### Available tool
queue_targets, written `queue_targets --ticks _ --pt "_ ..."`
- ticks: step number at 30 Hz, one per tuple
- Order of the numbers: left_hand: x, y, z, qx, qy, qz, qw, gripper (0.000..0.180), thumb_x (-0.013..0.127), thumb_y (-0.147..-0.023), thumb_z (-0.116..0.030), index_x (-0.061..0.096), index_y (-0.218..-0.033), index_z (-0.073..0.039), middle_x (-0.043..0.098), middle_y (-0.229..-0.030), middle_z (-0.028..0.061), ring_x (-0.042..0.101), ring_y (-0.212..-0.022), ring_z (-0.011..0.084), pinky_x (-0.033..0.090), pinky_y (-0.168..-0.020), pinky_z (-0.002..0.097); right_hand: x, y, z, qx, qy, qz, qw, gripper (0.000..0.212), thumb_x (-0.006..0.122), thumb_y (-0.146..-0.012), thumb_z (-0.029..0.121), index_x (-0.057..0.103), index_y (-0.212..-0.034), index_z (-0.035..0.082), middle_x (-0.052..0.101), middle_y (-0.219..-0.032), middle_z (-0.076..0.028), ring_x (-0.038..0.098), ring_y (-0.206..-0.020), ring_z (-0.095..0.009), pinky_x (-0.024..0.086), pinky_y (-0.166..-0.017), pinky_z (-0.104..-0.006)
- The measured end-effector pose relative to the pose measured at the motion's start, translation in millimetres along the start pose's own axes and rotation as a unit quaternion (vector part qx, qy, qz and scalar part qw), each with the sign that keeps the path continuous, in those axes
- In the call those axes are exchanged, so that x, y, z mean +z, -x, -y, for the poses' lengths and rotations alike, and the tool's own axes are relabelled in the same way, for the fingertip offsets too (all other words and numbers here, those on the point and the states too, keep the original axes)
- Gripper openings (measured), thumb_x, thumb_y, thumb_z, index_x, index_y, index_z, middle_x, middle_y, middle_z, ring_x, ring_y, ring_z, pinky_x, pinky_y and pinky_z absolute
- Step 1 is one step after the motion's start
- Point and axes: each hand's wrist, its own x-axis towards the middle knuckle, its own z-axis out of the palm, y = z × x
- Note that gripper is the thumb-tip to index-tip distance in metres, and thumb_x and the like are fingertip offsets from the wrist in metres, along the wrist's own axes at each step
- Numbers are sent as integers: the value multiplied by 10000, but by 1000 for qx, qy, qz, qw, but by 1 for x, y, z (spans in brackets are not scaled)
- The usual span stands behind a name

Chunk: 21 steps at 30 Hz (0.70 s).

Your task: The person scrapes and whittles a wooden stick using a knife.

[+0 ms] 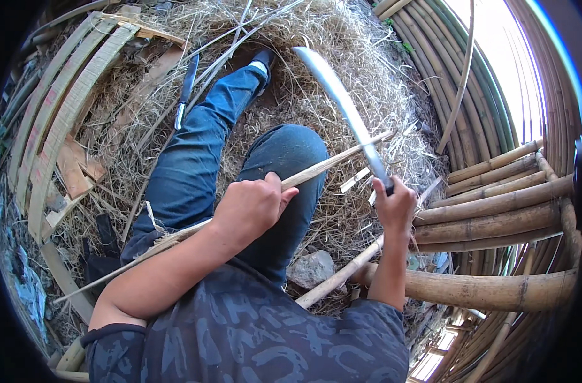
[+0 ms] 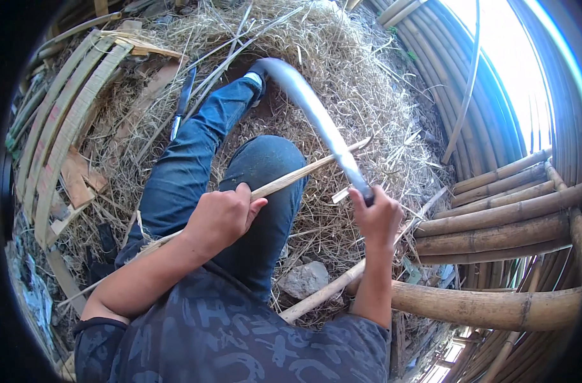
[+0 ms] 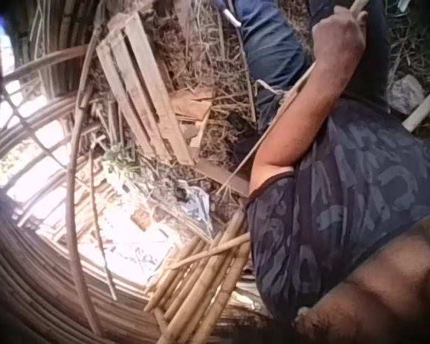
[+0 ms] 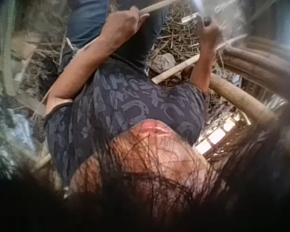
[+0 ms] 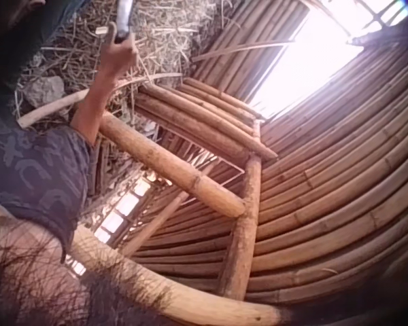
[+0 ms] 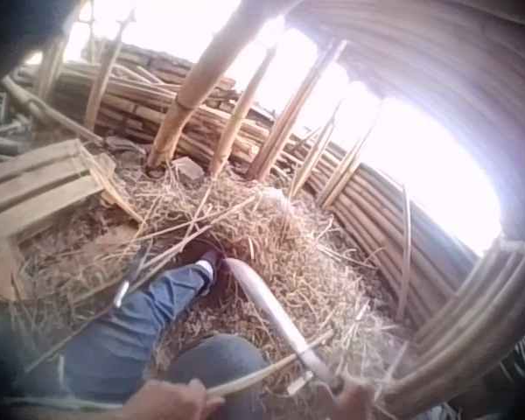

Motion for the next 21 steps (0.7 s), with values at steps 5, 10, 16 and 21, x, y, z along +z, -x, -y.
queue_targets --ticks 5,10,16,21 --pt "4 2 5 3 -9 -8 1000 390 477 -995 -351 506 -775 -30 570 -519 147 623 -502 339 485 -443 432 16 -7 24 -144 19 15 989 727 488 -803 788 579 -633 87 511 -485 -55 557 -434 -203 437 -452 -345" --pt "6 -1 12 20 29 -26 999 375 488 -993 -326 506 -773 -23 561 -519 160 615 -499 351 478 -440 438 6 -37 -44 117 22 -30 992 731 440 -864 734 630 -657 59 606 -549 -118 645 -557 -276 492 -545 -398" --pt "5 0 10 27 12 -9 1000 378 489 -993 -329 509 -775 -21 565 -531 167 612 -502 354 480 -451 442 35 3 -12 128 28 44 990 764 426 -854 753 656 -692 43 632 -605 -136 667 -610 -312 512 -588 -445" --pt "-2 -3 11 21 35 10 999 375 491 -992 -324 519 -794 -7 574 -555 183 613 -545 380 469 -487 468 97 30 -1 249 -321 51 912 761 366 -905 726 550 -671 26 525 -531 -50 504 -411 -127 418 -426 -292"
